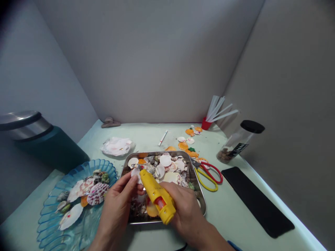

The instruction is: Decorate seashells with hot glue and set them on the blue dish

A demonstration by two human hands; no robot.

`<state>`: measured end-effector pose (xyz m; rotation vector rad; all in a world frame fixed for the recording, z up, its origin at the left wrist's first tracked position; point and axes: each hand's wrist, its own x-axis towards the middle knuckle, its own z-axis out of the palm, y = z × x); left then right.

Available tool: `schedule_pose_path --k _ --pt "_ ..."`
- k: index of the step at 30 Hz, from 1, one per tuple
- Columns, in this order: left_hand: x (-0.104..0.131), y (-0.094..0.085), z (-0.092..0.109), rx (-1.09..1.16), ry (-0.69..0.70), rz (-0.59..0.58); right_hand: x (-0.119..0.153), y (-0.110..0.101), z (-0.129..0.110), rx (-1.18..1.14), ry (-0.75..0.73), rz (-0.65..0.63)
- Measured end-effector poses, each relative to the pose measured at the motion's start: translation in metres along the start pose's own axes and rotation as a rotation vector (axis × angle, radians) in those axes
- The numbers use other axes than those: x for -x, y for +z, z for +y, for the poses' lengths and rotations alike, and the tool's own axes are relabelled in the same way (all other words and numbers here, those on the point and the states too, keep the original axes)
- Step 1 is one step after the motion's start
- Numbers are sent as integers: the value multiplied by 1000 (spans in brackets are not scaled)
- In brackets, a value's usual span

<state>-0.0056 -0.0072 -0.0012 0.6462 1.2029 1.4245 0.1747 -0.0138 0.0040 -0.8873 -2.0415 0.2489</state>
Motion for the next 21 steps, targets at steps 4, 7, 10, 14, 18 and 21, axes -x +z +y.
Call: schedule_pose_path --k 4,7,10,14,18,21 --pt "-1 -1 0 -17 5 -6 2 1 0 -14 12 -18" --pt "-2 -1 0 -27 13 -14 2 1 0 -8 10 -17" --pt "-2 -1 0 -24 8 -23 2 2 1 6 -2 -16" --pt "-2 0 1 -27 11 -17 1 2 2 10 -2 -17" --pt "-2 -1 1 -22 6 -21 1 1 0 11 13 -14" --pt "-1 0 1 -21 7 -29 1 1 -1 3 23 -6"
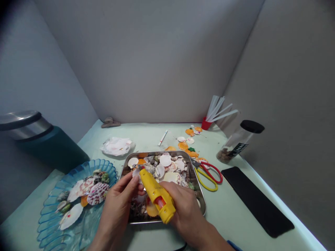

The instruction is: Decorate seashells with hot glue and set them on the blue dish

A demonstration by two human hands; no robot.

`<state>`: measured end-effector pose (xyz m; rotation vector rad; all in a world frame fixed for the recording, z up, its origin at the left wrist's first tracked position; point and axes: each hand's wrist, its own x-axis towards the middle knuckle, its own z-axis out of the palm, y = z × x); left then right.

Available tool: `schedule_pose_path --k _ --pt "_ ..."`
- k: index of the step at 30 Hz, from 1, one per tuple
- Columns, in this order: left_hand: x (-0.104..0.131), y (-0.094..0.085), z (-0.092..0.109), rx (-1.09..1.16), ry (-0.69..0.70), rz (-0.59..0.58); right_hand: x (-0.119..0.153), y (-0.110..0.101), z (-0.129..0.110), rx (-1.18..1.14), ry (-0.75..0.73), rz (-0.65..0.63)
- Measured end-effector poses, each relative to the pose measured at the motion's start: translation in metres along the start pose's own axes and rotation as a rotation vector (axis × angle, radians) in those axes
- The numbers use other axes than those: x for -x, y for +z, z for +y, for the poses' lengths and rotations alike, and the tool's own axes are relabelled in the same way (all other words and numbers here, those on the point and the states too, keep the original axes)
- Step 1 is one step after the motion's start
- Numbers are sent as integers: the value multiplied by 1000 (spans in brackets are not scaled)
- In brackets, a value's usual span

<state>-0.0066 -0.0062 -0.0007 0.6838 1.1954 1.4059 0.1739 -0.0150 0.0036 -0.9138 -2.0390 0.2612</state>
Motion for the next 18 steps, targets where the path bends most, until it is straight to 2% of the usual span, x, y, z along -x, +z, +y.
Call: schedule_pose_path --k 13,18 --pt "0 0 1 25 -4 -13 0 1 1 7 -21 -25" --pt "-1 0 0 34 -15 32 0 0 1 39 -23 -16"
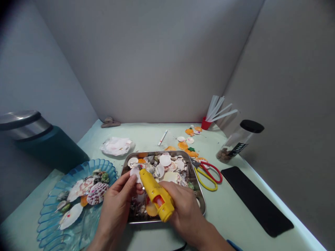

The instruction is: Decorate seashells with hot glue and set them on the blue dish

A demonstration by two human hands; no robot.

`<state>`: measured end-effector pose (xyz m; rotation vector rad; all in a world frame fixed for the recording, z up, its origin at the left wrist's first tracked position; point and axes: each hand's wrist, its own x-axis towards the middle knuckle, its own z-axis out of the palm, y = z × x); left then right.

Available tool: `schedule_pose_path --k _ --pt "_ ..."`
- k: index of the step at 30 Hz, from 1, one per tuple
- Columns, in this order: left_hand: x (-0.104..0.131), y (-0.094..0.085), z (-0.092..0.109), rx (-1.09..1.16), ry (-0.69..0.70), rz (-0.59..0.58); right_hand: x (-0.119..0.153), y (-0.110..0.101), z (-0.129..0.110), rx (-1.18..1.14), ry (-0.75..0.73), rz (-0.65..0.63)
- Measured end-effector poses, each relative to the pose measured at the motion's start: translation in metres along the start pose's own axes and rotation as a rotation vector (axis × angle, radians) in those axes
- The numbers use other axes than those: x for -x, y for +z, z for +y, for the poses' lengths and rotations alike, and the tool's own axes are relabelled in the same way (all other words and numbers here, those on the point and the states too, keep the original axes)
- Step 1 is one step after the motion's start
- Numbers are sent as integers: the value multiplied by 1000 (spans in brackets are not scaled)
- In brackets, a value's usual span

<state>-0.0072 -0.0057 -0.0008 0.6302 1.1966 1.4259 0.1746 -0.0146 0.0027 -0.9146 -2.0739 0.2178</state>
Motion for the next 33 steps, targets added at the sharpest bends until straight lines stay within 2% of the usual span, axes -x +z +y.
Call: schedule_pose_path --k 9,16,33 --pt "-1 1 -1 57 -24 52 2 1 0 -8 78 -19" --pt "-1 0 -1 58 -18 57 4 1 1 -16 77 -1" --pt "1 1 -1 -17 -5 -62 0 -1 -1 -53 38 -36"
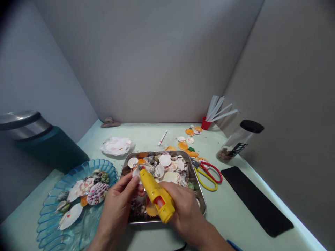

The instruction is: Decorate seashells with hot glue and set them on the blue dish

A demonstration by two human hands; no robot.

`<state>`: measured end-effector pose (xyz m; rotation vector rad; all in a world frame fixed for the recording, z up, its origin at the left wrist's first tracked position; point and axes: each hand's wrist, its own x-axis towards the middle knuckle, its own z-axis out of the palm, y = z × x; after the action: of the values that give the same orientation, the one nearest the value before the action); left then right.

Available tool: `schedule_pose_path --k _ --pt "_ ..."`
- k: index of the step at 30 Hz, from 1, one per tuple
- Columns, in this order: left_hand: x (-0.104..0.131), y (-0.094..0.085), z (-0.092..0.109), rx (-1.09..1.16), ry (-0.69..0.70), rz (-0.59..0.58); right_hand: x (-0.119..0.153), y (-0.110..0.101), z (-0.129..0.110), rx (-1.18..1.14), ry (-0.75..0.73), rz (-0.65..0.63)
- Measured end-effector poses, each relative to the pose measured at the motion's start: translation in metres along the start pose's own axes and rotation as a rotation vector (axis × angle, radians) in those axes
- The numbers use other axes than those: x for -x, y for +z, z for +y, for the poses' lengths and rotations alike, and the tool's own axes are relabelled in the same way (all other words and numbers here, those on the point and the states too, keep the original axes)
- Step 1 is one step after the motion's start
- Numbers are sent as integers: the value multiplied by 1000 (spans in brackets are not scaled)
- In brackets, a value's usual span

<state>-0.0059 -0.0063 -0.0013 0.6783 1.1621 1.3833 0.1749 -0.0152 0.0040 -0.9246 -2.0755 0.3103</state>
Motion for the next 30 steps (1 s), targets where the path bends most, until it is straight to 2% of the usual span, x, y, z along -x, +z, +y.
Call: schedule_pose_path --k 4,6,8,13,15,18,20,23,26,30 --pt "0 0 1 19 4 19 2 1 1 -33 9 13" --pt "0 0 1 33 5 44 4 2 3 -73 62 23" --pt "0 0 2 45 5 67 6 4 4 -147 200 57" --pt "0 0 3 49 20 49 -1 6 9 -499 758 307" --pt "0 -1 3 43 29 34 -10 5 10 -683 852 362" --pt "1 -1 3 29 32 18 -23 5 8 -957 838 392" --pt "2 0 4 17 21 7 -31 7 5 -1022 844 377" --pt "3 1 5 4 -8 -10 -36 12 0 -955 795 365" --pt "3 2 6 -3 -16 -30 -37 16 -5 -785 740 345" --pt "3 4 7 -37 -5 -51 -37 18 -9 -660 758 390"
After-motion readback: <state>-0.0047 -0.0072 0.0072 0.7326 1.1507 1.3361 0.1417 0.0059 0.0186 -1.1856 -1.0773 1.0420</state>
